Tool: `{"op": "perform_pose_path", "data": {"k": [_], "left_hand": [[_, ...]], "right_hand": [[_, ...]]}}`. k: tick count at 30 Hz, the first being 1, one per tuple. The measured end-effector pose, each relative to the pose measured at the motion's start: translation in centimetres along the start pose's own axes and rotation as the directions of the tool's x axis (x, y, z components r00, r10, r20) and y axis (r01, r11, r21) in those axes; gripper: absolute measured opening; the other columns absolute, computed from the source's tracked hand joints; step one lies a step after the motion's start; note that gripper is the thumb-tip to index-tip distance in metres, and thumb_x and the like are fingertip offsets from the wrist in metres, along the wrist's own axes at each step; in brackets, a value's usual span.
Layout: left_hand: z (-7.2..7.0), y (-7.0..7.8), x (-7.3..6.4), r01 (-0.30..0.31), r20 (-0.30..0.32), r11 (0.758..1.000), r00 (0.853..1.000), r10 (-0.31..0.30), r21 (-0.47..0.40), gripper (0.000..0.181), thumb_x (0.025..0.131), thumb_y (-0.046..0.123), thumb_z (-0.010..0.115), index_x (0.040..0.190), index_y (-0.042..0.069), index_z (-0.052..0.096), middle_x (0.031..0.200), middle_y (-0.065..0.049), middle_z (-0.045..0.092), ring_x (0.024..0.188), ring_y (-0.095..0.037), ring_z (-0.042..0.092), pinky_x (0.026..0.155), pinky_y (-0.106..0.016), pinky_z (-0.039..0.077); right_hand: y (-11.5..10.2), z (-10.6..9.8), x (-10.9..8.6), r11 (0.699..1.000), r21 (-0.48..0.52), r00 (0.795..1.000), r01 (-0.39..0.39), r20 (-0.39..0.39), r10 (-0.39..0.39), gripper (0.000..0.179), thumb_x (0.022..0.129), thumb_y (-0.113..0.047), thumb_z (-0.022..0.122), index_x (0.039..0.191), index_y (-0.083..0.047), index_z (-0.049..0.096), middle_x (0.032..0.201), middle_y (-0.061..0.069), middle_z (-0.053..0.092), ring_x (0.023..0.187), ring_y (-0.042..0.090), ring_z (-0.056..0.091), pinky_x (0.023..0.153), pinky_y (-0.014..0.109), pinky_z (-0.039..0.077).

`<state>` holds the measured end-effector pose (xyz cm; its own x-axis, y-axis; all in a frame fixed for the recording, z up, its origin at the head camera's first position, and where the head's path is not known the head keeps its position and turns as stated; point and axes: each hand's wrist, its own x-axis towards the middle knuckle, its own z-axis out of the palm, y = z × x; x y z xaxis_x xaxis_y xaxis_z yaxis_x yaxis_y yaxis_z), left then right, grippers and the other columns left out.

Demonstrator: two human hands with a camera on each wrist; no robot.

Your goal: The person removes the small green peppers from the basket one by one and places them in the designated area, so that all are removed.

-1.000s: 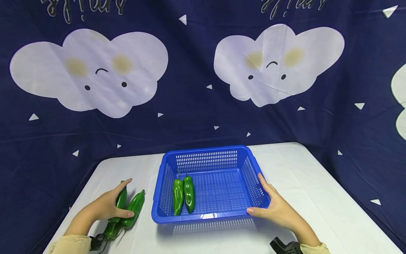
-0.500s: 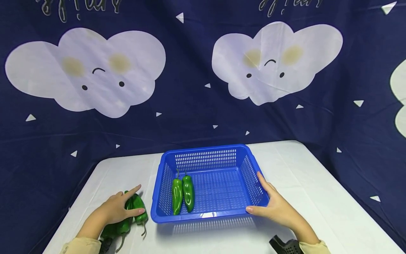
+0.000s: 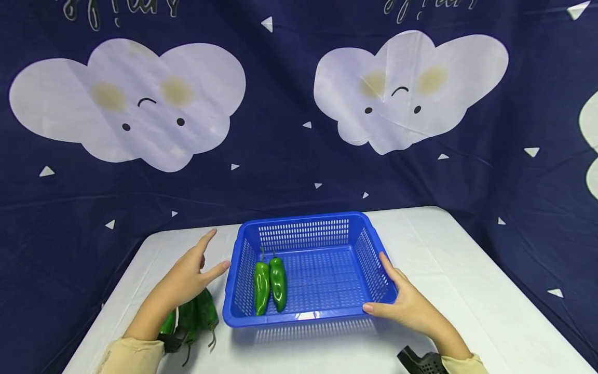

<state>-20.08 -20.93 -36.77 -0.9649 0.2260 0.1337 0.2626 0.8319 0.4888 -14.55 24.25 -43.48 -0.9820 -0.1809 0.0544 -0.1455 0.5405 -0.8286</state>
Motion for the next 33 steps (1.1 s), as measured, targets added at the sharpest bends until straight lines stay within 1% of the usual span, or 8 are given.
{"op": "perform_pose_path", "data": {"k": [6, 11, 13, 15, 19, 22, 25, 33], "left_hand": [[-0.4, 4.7, 1.7, -0.059, -0.031, 0.997, 0.998, 0.057, -0.051, 0.091, 0.093, 0.047, 0.066, 0.16, 0.017, 0.011, 0.092, -0.012, 0.054, 0.075, -0.021, 0.049, 0.061, -0.032, 0.043], [0.5, 7.8, 3.2, -0.1, 0.049, 0.987, 0.993, 0.107, -0.124, 0.098, 0.092, 0.041, 0.07, 0.16, 0.027, 0.002, 0.089, -0.01, 0.054, 0.074, -0.02, 0.05, 0.062, -0.032, 0.046], [1.2, 8.4, 3.8, -0.1, 0.098, 0.984, 0.988, 0.115, -0.149, 0.1, 0.091, 0.04, 0.071, 0.16, 0.029, 0.001, 0.101, -0.012, 0.058, 0.082, -0.022, 0.056, 0.067, -0.034, 0.05], [2.0, 8.8, 4.4, -0.091, 0.162, 0.978, 0.979, 0.122, -0.187, 0.101, 0.09, 0.038, 0.073, 0.16, 0.031, 0.001, 0.124, -0.018, 0.058, 0.096, -0.028, 0.061, 0.076, -0.042, 0.055], [3.7, 8.9, 5.6, -0.043, 0.308, 0.983, 0.946, 0.097, -0.177, 0.102, 0.086, 0.039, 0.077, 0.16, 0.032, 0.008, 0.161, -0.019, 0.027, 0.133, -0.042, 0.049, 0.102, -0.061, 0.045], [4.8, 8.7, 6.3, 0.008, 0.388, 0.995, 0.921, 0.031, -0.099, 0.104, 0.082, 0.04, 0.08, 0.16, 0.032, 0.011, 0.162, -0.02, 0.025, 0.145, -0.047, 0.03, 0.109, -0.07, 0.031], [5.7, 8.3, 6.8, 0.035, 0.413, 0.999, 0.911, -0.026, -0.016, 0.11, 0.078, 0.037, 0.084, 0.16, 0.026, 0.012, 0.159, -0.024, 0.031, 0.148, -0.047, 0.024, 0.112, -0.069, 0.028], [7.6, 7.9, 7.3, 0.047, 0.472, 0.992, 0.876, -0.098, 0.118, 0.118, 0.074, 0.038, 0.088, 0.16, 0.019, 0.01, 0.14, -0.026, 0.055, 0.126, -0.04, 0.056, 0.109, -0.055, 0.042]], "right_hand": [[-0.2, 0.0, 0.0, 1.0, 0.0, 1.0, -0.007, 0.004, 0.007, 0.118, 0.077, -0.034, 0.084, 0.161, -0.023, 0.001, 0.161, 0.03, 0.01, 0.146, 0.056, 0.015, 0.107, 0.075, 0.022], [-0.2, 0.1, 0.0, 1.0, 0.002, 1.0, -0.006, 0.002, 0.006, 0.119, 0.077, -0.034, 0.084, 0.161, -0.022, 0.002, 0.161, 0.03, 0.01, 0.146, 0.055, 0.015, 0.108, 0.075, 0.022], [-0.2, 0.1, 0.0, 1.0, 0.003, 1.0, -0.004, 0.001, 0.004, 0.119, 0.077, -0.034, 0.085, 0.161, -0.022, 0.002, 0.161, 0.03, 0.011, 0.146, 0.055, 0.016, 0.108, 0.075, 0.022], [-0.1, 0.1, 0.1, 1.0, 0.004, 1.0, -0.003, 0.003, 0.003, 0.118, 0.077, -0.034, 0.085, 0.161, -0.022, 0.002, 0.16, 0.03, 0.011, 0.145, 0.055, 0.016, 0.108, 0.074, 0.023], [0.0, 0.1, 0.1, 1.0, 0.001, 1.0, -0.003, 0.003, 0.003, 0.118, 0.077, -0.034, 0.085, 0.161, -0.023, 0.002, 0.161, 0.03, 0.011, 0.145, 0.055, 0.016, 0.108, 0.074, 0.023], [0.0, 0.1, 0.0, 1.0, -0.001, 1.0, -0.009, 0.001, 0.009, 0.118, 0.077, -0.034, 0.084, 0.161, -0.023, 0.002, 0.161, 0.03, 0.011, 0.146, 0.055, 0.015, 0.108, 0.075, 0.023], [0.1, 0.1, 0.0, 1.0, -0.007, 1.0, -0.014, 0.002, 0.014, 0.119, 0.077, -0.035, 0.084, 0.161, -0.024, 0.002, 0.161, 0.03, 0.01, 0.146, 0.055, 0.014, 0.107, 0.075, 0.023], [0.2, 0.1, 0.0, 1.0, -0.018, 1.0, -0.004, -0.008, 0.004, 0.119, 0.077, -0.035, 0.085, 0.161, -0.024, 0.002, 0.161, 0.03, 0.012, 0.145, 0.055, 0.018, 0.107, 0.075, 0.025]]}}
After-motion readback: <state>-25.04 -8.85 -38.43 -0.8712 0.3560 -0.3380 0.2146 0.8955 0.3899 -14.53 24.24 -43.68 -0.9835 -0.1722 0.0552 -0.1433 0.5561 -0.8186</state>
